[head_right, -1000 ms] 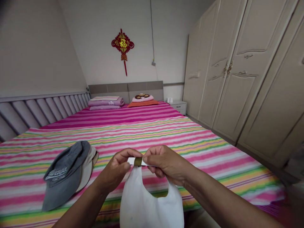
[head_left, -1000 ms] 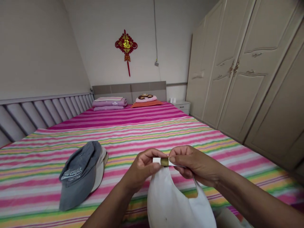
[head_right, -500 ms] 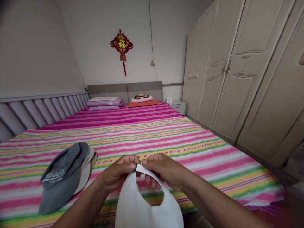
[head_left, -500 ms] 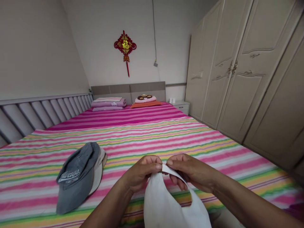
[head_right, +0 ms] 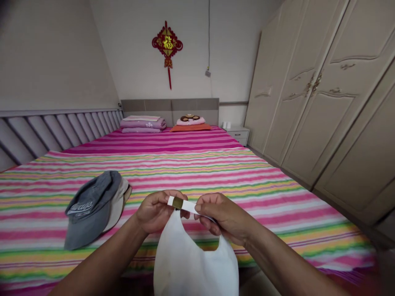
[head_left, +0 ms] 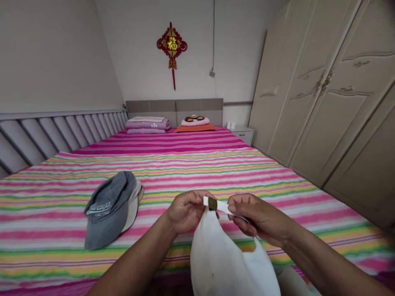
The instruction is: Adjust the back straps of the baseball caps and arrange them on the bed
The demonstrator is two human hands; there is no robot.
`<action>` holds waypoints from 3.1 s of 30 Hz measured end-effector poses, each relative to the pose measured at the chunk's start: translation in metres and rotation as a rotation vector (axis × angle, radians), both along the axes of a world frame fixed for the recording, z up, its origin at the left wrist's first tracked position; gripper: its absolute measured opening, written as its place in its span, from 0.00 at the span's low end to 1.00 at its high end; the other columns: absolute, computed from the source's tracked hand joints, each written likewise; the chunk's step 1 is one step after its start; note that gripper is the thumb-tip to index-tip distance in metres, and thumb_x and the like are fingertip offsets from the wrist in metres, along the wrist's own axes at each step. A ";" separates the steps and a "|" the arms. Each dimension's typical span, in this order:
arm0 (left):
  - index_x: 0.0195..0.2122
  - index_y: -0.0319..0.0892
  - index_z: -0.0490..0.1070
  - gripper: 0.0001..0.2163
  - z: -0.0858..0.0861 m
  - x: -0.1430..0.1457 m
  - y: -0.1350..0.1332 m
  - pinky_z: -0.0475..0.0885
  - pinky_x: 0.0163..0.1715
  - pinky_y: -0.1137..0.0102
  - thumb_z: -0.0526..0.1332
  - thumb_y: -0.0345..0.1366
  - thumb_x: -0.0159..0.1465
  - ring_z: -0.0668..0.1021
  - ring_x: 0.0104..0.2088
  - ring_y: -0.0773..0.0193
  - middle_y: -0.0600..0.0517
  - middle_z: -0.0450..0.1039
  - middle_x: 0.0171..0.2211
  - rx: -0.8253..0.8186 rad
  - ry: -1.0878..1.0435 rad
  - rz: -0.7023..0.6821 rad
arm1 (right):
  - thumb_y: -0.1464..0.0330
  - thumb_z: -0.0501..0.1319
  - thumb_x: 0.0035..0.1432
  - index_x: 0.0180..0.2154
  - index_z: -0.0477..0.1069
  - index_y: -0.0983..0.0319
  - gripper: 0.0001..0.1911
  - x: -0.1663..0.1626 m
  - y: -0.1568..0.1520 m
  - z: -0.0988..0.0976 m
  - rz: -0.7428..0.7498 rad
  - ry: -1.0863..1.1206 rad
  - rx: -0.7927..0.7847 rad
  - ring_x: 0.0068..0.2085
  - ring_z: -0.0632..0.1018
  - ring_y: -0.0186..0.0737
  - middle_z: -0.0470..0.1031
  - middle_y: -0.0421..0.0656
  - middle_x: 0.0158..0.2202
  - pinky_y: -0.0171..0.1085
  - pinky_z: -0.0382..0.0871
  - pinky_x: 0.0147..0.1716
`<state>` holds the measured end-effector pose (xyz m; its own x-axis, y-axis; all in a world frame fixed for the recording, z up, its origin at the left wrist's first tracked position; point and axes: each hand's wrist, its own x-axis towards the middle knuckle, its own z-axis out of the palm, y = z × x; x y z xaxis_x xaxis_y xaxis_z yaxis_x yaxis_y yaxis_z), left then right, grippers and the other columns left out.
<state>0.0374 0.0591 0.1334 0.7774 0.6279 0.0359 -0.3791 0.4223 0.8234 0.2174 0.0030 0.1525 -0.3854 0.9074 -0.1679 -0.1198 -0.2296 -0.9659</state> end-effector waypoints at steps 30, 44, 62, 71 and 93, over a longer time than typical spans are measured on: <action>0.22 0.34 0.74 0.10 -0.003 0.009 0.000 0.62 0.19 0.79 0.69 0.36 0.42 0.69 0.17 0.75 0.53 0.70 0.17 0.123 0.279 -0.096 | 0.69 0.58 0.42 0.17 0.63 0.64 0.08 -0.004 -0.001 0.008 0.065 -0.151 0.033 0.10 0.51 0.21 0.56 0.31 0.07 0.26 0.40 0.10; 0.23 0.34 0.74 0.13 -0.001 0.010 0.002 0.61 0.22 0.75 0.68 0.39 0.42 0.68 0.19 0.72 0.52 0.69 0.18 0.055 0.271 -0.107 | 0.71 0.57 0.40 0.16 0.63 0.64 0.06 -0.003 0.003 0.008 0.064 -0.162 0.022 0.11 0.51 0.22 0.56 0.31 0.07 0.27 0.40 0.10; 0.22 0.34 0.72 0.10 -0.002 -0.015 0.015 0.61 0.20 0.75 0.68 0.33 0.40 0.69 0.17 0.71 0.51 0.70 0.17 0.018 0.256 0.003 | 0.57 0.62 0.48 0.24 0.68 0.67 0.18 0.025 0.008 -0.040 0.218 0.097 0.063 0.19 0.67 0.29 0.72 0.41 0.19 0.29 0.53 0.19; 0.21 0.33 0.72 0.10 -0.005 -0.015 0.011 0.59 0.19 0.75 0.67 0.36 0.41 0.67 0.17 0.72 0.50 0.68 0.16 0.049 0.255 -0.021 | 0.57 0.64 0.45 0.24 0.66 0.66 0.18 0.009 0.000 -0.038 0.122 0.288 0.019 0.15 0.63 0.27 0.67 0.38 0.14 0.28 0.53 0.15; 0.27 0.33 0.74 0.16 -0.018 -0.011 -0.004 0.64 0.20 0.77 0.71 0.37 0.38 0.70 0.18 0.72 0.50 0.71 0.20 0.016 0.210 -0.016 | 0.62 0.63 0.46 0.22 0.63 0.64 0.13 -0.011 -0.002 -0.027 0.001 0.168 0.021 0.10 0.53 0.22 0.63 0.33 0.09 0.27 0.39 0.11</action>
